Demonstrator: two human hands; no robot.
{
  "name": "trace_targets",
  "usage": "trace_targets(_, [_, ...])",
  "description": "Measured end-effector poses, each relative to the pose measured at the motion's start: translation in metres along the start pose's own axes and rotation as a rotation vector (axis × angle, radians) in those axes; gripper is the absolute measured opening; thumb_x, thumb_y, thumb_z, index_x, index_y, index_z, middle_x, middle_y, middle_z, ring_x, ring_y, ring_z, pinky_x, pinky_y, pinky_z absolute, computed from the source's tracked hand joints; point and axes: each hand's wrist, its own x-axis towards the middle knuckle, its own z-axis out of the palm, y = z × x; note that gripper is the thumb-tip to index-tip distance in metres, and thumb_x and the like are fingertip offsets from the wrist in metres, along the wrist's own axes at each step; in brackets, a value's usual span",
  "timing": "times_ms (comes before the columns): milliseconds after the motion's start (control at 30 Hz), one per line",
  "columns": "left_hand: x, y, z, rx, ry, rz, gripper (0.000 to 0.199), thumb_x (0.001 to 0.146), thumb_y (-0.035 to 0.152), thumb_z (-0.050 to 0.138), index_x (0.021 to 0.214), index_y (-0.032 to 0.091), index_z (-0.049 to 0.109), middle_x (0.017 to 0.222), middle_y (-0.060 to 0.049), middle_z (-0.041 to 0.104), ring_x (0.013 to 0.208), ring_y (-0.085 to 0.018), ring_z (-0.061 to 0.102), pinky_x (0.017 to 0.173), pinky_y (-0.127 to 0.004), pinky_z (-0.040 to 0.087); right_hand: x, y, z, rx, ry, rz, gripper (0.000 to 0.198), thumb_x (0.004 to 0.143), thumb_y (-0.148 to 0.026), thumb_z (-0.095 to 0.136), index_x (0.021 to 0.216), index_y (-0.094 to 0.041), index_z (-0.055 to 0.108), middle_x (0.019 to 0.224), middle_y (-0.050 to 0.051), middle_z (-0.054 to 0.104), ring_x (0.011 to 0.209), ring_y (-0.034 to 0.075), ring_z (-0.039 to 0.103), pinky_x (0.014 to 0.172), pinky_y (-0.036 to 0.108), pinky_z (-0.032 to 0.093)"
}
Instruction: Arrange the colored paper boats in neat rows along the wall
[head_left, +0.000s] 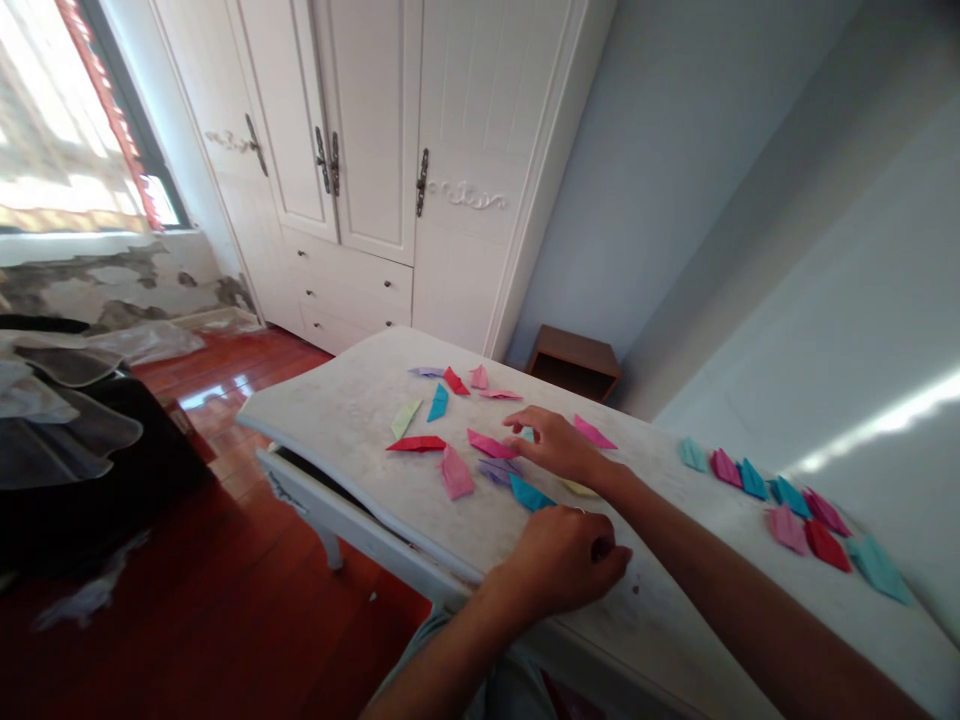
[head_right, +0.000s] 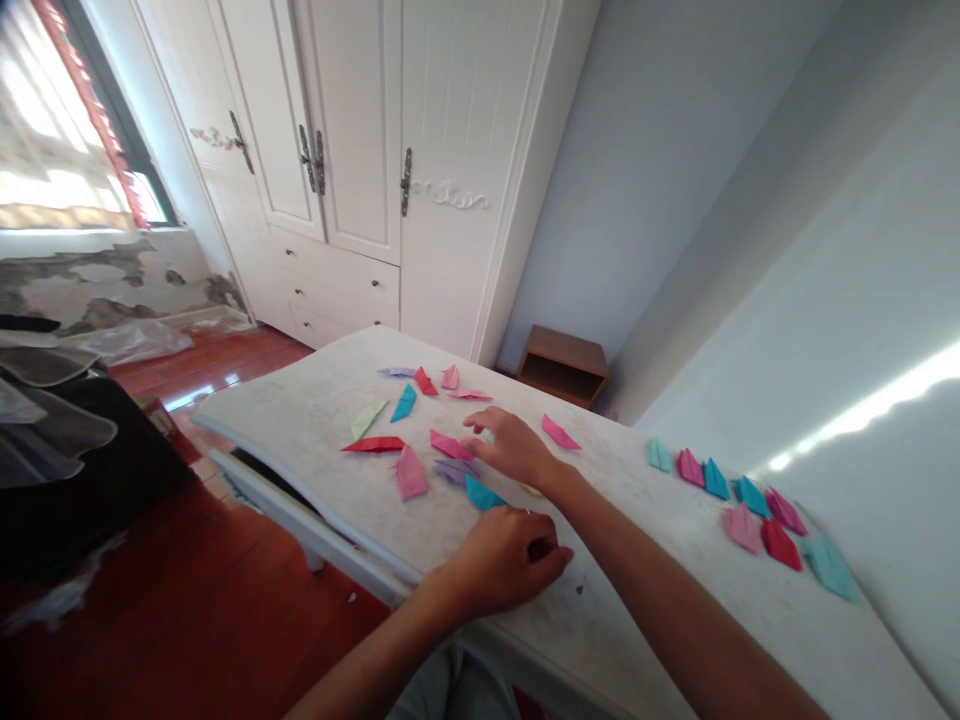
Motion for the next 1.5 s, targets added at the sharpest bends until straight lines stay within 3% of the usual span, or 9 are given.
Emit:
trace_targets(100, [0.0,0.0,-0.002,0.013,-0.019,0.008,0.025,0.085,0.037,0.058,0.069,0.017,0.062,0.068,-0.002,0.068,0.06,-0.014,0.058,0.052,-0.026,0.024,0.02,-0.007,0.009,-0.039,-0.199,0.007,0.02,0.079,-0.027,0.072,0.094,-0.014,0.071,0.09,0.006,0.069,0.075,0.016,0.058,0.069,0.026,0.041])
trace_targets(200, [-0.001,0.0,-0.002,0.03,-0.027,0.014,0.024,0.084,0.036,0.059,0.071,0.017,0.064,0.071,-0.003,0.07,0.062,-0.016,0.061,0.052,-0.027,0.024,0.032,-0.011,0.016,-0.048,-0.276,0.026,0.015,0.076,-0.026,0.074,0.084,-0.014,0.07,0.081,0.004,0.067,0.073,0.016,0.058,0.065,0.025,0.039])
trace_targets(433, [0.0,0.0,-0.003,0.071,-0.064,0.059,0.023,0.086,0.036,0.057,0.076,0.017,0.067,0.077,-0.005,0.072,0.069,-0.021,0.067,0.055,-0.027,0.035,0.043,-0.008,0.021,-0.01,-0.178,0.026,0.016,0.08,-0.025,0.069,0.091,-0.015,0.069,0.087,0.005,0.069,0.077,0.016,0.059,0.068,0.025,0.039])
trace_targets(667, [-0.001,0.0,-0.004,0.078,-0.087,0.055,0.026,0.088,0.038,0.055,0.078,0.018,0.067,0.079,-0.005,0.072,0.071,-0.022,0.068,0.058,-0.027,0.042,0.047,0.002,-0.002,0.086,-0.071,0.113,0.023,0.082,-0.035,0.068,0.09,-0.014,0.071,0.089,0.004,0.069,0.065,0.012,0.053,0.063,0.025,0.039])
trace_targets(867, [0.0,-0.002,0.0,0.047,-0.09,0.04,0.027,0.088,0.039,0.054,0.079,0.018,0.069,0.078,-0.006,0.072,0.069,-0.023,0.068,0.062,-0.029,0.047,0.036,-0.037,-0.003,0.251,-0.317,-0.01,0.032,0.079,-0.041,0.073,0.097,-0.015,0.072,0.091,0.004,0.07,0.077,0.015,0.059,0.067,0.024,0.04])
trace_targets(1000, [0.0,-0.003,0.002,0.014,-0.101,0.037,0.024,0.088,0.03,0.05,0.087,0.016,0.069,0.091,-0.009,0.074,0.082,-0.027,0.069,0.073,-0.034,0.051,0.038,-0.068,0.014,0.037,-0.412,0.008,0.025,0.078,-0.04,0.075,0.09,-0.018,0.073,0.085,0.003,0.069,0.076,0.016,0.06,0.063,0.025,0.038])
trace_targets(1167, [0.0,-0.004,0.003,-0.045,-0.088,0.019,0.027,0.087,0.027,0.049,0.102,0.015,0.068,0.109,-0.011,0.071,0.102,-0.031,0.065,0.088,-0.037,0.051,0.046,-0.079,0.027,-0.127,-0.44,0.119,0.032,0.072,-0.037,0.079,0.093,-0.016,0.07,0.087,0.004,0.069,0.076,0.018,0.06,0.056,0.024,0.034])
trace_targets(1367, [-0.001,-0.005,0.004,-0.028,-0.072,0.059,0.03,0.087,0.028,0.049,0.105,0.012,0.068,0.111,-0.014,0.07,0.103,-0.032,0.065,0.088,-0.038,0.051,0.044,-0.071,0.031,0.109,-0.427,0.148,0.031,0.066,-0.017,0.08,0.094,-0.012,0.068,0.078,0.0,0.066,0.069,0.013,0.058,0.057,0.021,0.038])
trace_targets(1500, [0.0,-0.003,0.003,0.04,-0.103,0.039,0.025,0.086,0.029,0.051,0.088,0.014,0.071,0.093,-0.011,0.074,0.085,-0.028,0.068,0.073,-0.033,0.05,0.039,-0.067,0.025,0.418,-0.38,0.178,0.021,0.065,-0.016,0.078,0.084,-0.011,0.069,0.07,-0.002,0.064,0.064,0.012,0.056,0.058,0.022,0.04])
